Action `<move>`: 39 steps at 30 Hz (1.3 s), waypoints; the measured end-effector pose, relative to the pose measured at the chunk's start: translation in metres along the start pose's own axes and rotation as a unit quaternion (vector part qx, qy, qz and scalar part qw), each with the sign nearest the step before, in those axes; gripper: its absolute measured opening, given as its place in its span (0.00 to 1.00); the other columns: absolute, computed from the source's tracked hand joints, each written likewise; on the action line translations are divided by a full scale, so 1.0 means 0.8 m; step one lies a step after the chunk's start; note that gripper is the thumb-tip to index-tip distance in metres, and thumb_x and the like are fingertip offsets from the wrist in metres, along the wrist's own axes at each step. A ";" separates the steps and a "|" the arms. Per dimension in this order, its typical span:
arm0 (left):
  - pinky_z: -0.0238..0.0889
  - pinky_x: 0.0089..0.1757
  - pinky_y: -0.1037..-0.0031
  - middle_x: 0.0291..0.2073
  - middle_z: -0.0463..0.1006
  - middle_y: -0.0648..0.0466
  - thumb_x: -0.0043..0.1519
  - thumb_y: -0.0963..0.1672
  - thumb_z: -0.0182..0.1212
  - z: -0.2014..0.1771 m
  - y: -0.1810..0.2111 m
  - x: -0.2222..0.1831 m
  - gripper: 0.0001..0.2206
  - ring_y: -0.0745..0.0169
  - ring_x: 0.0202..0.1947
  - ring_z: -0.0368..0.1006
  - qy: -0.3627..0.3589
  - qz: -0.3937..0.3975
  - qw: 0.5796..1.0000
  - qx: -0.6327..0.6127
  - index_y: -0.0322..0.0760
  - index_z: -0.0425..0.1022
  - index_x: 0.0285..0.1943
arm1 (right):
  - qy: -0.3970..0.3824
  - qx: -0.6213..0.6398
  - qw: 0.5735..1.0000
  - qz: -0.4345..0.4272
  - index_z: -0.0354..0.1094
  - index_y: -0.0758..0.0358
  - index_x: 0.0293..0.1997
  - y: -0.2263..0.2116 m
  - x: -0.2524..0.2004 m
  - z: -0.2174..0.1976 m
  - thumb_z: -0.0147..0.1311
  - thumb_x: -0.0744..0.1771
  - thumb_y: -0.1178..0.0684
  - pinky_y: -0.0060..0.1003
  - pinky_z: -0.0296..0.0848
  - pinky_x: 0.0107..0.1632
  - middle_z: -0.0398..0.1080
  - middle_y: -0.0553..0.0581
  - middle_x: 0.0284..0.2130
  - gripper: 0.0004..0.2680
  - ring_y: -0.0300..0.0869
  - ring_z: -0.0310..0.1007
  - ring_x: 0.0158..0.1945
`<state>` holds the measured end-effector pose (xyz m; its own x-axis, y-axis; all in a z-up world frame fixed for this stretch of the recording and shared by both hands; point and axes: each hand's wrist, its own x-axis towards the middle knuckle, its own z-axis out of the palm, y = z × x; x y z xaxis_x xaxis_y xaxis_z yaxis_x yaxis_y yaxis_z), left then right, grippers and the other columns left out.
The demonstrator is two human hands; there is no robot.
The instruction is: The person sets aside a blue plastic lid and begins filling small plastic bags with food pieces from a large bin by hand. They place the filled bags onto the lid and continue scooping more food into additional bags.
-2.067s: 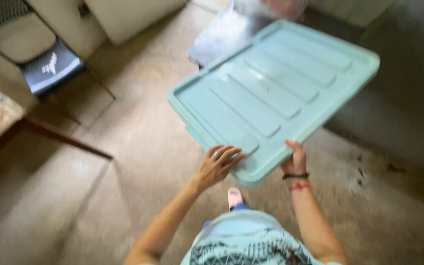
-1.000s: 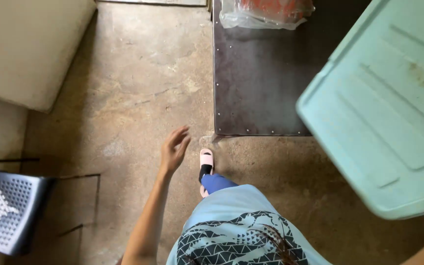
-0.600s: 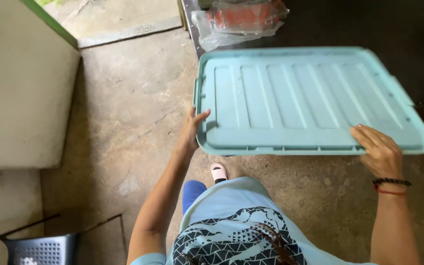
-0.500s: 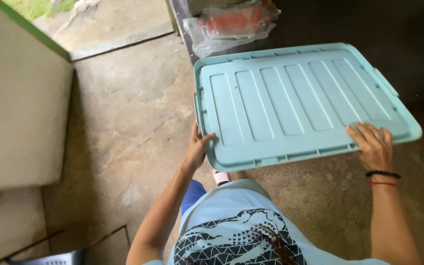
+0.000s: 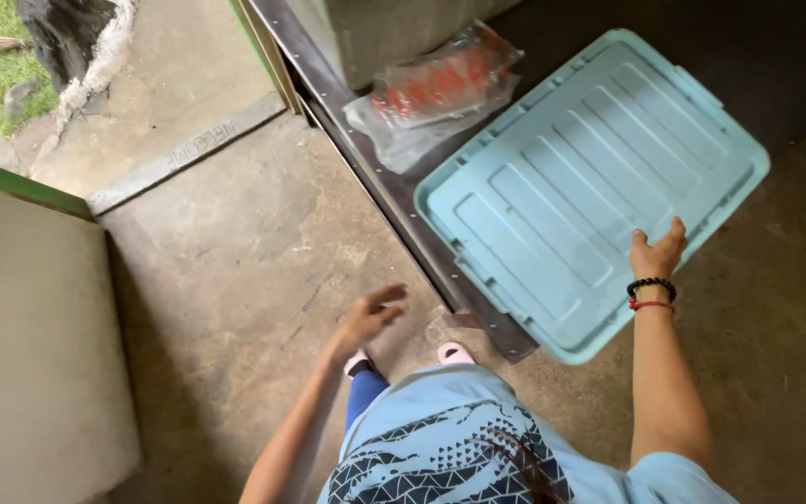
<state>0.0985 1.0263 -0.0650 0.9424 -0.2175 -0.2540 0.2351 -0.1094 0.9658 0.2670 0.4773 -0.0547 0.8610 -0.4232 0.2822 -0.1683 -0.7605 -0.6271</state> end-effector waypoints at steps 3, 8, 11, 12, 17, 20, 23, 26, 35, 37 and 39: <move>0.70 0.46 0.74 0.59 0.79 0.52 0.64 0.43 0.59 -0.143 0.015 -0.041 0.21 0.63 0.52 0.77 0.125 -0.087 0.987 -0.061 0.37 0.71 0.68 | -0.011 -0.024 0.999 -0.034 0.60 0.75 0.67 -0.068 -0.040 0.045 0.62 0.66 0.51 0.54 0.60 0.68 0.63 0.78 0.60 0.24 0.67 0.59 0.66; 0.69 0.45 0.72 0.59 0.80 0.52 0.64 0.44 0.60 -0.319 0.065 -0.043 0.21 0.61 0.51 0.78 0.232 -0.039 0.971 -0.031 0.37 0.72 0.68 | -0.027 0.000 0.988 -0.150 0.70 0.68 0.59 -0.192 -0.078 0.118 0.64 0.66 0.52 0.53 0.63 0.66 0.69 0.71 0.57 0.17 0.61 0.63 0.66; 0.69 0.46 0.74 0.59 0.79 0.53 0.64 0.45 0.61 -0.377 0.127 -0.013 0.21 0.63 0.52 0.78 0.214 -0.025 0.976 -0.021 0.37 0.71 0.68 | -0.116 0.032 0.983 -0.137 0.71 0.65 0.58 -0.272 -0.051 0.137 0.62 0.66 0.54 0.50 0.71 0.59 0.71 0.65 0.56 0.15 0.53 0.72 0.55; 0.69 0.46 0.74 0.59 0.79 0.53 0.64 0.45 0.62 -0.390 0.155 0.002 0.22 0.62 0.52 0.77 0.207 -0.007 0.978 -0.008 0.37 0.71 0.68 | -0.104 0.056 0.981 -0.153 0.71 0.65 0.58 -0.305 -0.033 0.140 0.61 0.67 0.55 0.46 0.74 0.55 0.71 0.65 0.54 0.14 0.51 0.73 0.53; 0.71 0.50 0.74 0.59 0.78 0.52 0.65 0.43 0.62 -0.428 0.298 0.092 0.20 0.61 0.53 0.77 0.166 0.096 0.981 0.023 0.35 0.71 0.67 | -0.108 0.207 0.959 -0.158 0.72 0.67 0.59 -0.479 0.068 0.144 0.57 0.71 0.60 0.32 0.77 0.44 0.78 0.60 0.43 0.10 0.39 0.77 0.41; 0.72 0.55 0.73 0.59 0.78 0.51 0.67 0.40 0.61 -0.452 0.387 0.151 0.18 0.60 0.55 0.78 0.137 0.188 0.971 0.059 0.34 0.71 0.66 | -0.125 0.289 0.922 -0.225 0.69 0.70 0.61 -0.580 0.151 0.151 0.53 0.74 0.63 0.32 0.78 0.48 0.77 0.62 0.46 0.08 0.39 0.79 0.47; 0.75 0.53 0.72 0.60 0.75 0.50 0.64 0.36 0.61 -0.489 0.469 0.211 0.18 0.60 0.54 0.79 0.111 0.275 0.944 0.145 0.33 0.72 0.65 | -0.064 0.188 0.927 -0.317 0.71 0.71 0.60 -0.658 0.259 0.174 0.55 0.73 0.65 0.34 0.79 0.48 0.78 0.61 0.47 0.08 0.43 0.81 0.50; 0.77 0.52 0.73 0.62 0.74 0.47 0.65 0.33 0.61 -0.539 0.521 0.269 0.17 0.60 0.54 0.80 0.119 0.317 0.921 0.192 0.31 0.73 0.64 | -0.031 0.100 0.934 -0.343 0.72 0.67 0.57 -0.705 0.383 0.227 0.61 0.71 0.64 0.36 0.79 0.51 0.78 0.60 0.50 0.09 0.45 0.82 0.52; 0.76 0.54 0.72 0.63 0.74 0.45 0.66 0.32 0.61 -0.644 0.590 0.454 0.17 0.58 0.56 0.79 0.093 0.359 0.905 0.208 0.30 0.74 0.63 | -0.278 -0.212 0.901 -0.255 0.68 0.61 0.66 -0.701 0.586 0.518 0.60 0.66 0.52 0.55 0.67 0.60 0.69 0.75 0.56 0.19 0.64 0.68 0.59; 0.76 0.56 0.73 0.65 0.75 0.46 0.66 0.32 0.61 -0.650 0.610 0.511 0.18 0.58 0.57 0.79 0.053 0.406 0.881 0.235 0.32 0.75 0.64 | -0.313 -0.246 0.876 -0.271 0.67 0.60 0.67 -0.678 0.602 0.575 0.57 0.63 0.59 0.51 0.69 0.63 0.72 0.74 0.55 0.22 0.64 0.70 0.59; 0.76 0.54 0.76 0.67 0.72 0.49 0.69 0.33 0.61 -0.644 0.629 0.585 0.18 0.62 0.54 0.79 -0.005 0.448 0.873 0.192 0.34 0.74 0.67 | -0.333 -0.297 0.880 -0.164 0.68 0.62 0.66 -0.653 0.598 0.607 0.55 0.65 0.56 0.51 0.68 0.64 0.70 0.74 0.57 0.19 0.64 0.69 0.61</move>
<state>0.7802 1.3690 0.3285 0.7048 -0.3909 0.5920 -0.6940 -0.2072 0.6895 1.0000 0.9112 0.0556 0.9672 0.0996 -0.2338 0.0913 -0.9948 -0.0460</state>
